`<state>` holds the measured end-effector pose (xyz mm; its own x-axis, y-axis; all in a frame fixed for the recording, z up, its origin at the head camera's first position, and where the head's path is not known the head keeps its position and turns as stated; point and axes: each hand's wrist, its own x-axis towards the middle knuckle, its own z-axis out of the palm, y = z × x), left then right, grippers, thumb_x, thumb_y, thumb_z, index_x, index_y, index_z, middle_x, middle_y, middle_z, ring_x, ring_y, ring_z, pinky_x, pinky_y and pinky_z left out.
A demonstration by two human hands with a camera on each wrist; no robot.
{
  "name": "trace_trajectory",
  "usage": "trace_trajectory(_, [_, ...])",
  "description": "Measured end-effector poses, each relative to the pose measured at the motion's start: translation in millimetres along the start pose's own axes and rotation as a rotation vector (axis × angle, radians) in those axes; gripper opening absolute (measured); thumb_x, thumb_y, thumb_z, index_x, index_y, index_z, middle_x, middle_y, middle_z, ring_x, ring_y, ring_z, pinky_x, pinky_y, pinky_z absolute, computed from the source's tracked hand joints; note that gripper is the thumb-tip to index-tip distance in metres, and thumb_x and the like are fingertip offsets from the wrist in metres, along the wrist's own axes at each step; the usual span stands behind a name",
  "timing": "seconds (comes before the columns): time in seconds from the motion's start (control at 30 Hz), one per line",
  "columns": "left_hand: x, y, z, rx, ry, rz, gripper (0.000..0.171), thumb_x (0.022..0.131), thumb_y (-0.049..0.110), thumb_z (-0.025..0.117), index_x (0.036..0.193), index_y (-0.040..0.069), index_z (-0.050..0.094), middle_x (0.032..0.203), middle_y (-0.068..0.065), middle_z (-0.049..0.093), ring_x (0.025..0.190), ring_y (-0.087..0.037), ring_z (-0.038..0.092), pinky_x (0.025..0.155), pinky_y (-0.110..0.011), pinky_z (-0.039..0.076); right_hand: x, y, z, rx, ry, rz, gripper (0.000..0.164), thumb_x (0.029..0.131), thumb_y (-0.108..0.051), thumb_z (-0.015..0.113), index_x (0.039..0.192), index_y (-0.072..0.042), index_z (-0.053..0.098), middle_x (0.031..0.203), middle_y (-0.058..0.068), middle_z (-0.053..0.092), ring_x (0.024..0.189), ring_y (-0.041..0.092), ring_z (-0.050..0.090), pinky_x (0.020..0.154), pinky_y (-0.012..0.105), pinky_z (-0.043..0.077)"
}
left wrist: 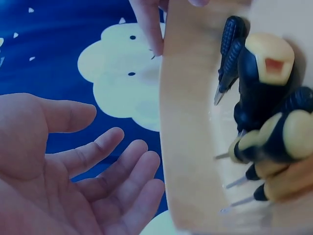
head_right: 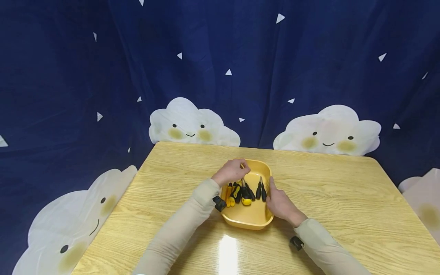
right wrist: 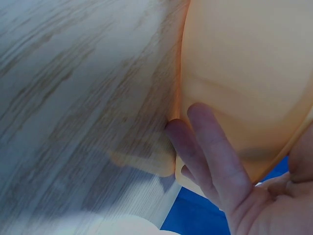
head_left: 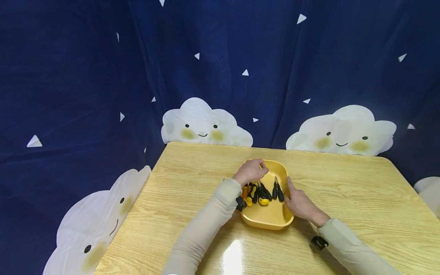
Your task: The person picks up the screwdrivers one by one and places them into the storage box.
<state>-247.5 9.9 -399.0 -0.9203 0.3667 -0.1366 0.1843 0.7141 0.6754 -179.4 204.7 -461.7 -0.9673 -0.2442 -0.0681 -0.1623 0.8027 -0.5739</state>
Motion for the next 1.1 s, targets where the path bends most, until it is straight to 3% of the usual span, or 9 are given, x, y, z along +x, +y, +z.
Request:
trace_trajectory(0.1, [-3.5,-3.7,-5.6,0.021,0.013,0.019,0.019,0.097,0.03,0.05,0.101,0.016,0.062,0.07,0.0,0.055,0.053,-0.012,0.046,0.049,-0.025,0.039,0.0,0.6,0.3,0.002,-0.001,-0.005,0.075,0.093,-0.004,0.046,0.146,0.009,-0.005,0.053,0.005,0.046,0.041,0.012,0.043,0.04,0.028,0.04])
trace_trajectory(0.27, [-7.4,-13.6,-12.1,0.043,0.042,0.031,0.018,0.097,0.028,0.051,0.101,0.014,0.062,0.084,-0.001,0.062,0.058,-0.012,0.048,0.05,-0.024,0.04,0.8,1.2,0.2,0.001,-0.002,-0.003,0.075,0.094,-0.005,0.046,0.146,0.009,-0.005,0.053,0.005,0.046,0.041,0.012,0.042,0.039,0.028,0.04])
trace_trajectory(0.73, [-14.0,-48.0,-28.9,0.06,0.067,0.004,0.02,0.096,0.028,0.051,0.102,0.012,0.062,0.062,0.002,0.047,0.048,-0.01,0.039,0.044,-0.024,0.033,1.6,2.5,0.3,0.002,-0.003,-0.01,0.074,0.094,-0.006,0.045,0.146,0.009,-0.006,0.052,0.004,0.046,0.04,0.012,0.042,0.039,0.027,0.039])
trace_trajectory(1.1, [-20.4,-72.1,-37.2,0.157,0.077,-0.048,0.019,0.095,0.029,0.053,0.097,0.012,0.061,0.074,-0.002,0.056,0.06,-0.015,0.047,0.053,-0.028,0.04,1.4,4.3,0.4,-0.005,0.002,-0.024,0.074,0.094,-0.006,0.044,0.146,0.01,-0.006,0.052,0.004,0.045,0.04,0.012,0.042,0.038,0.027,0.039])
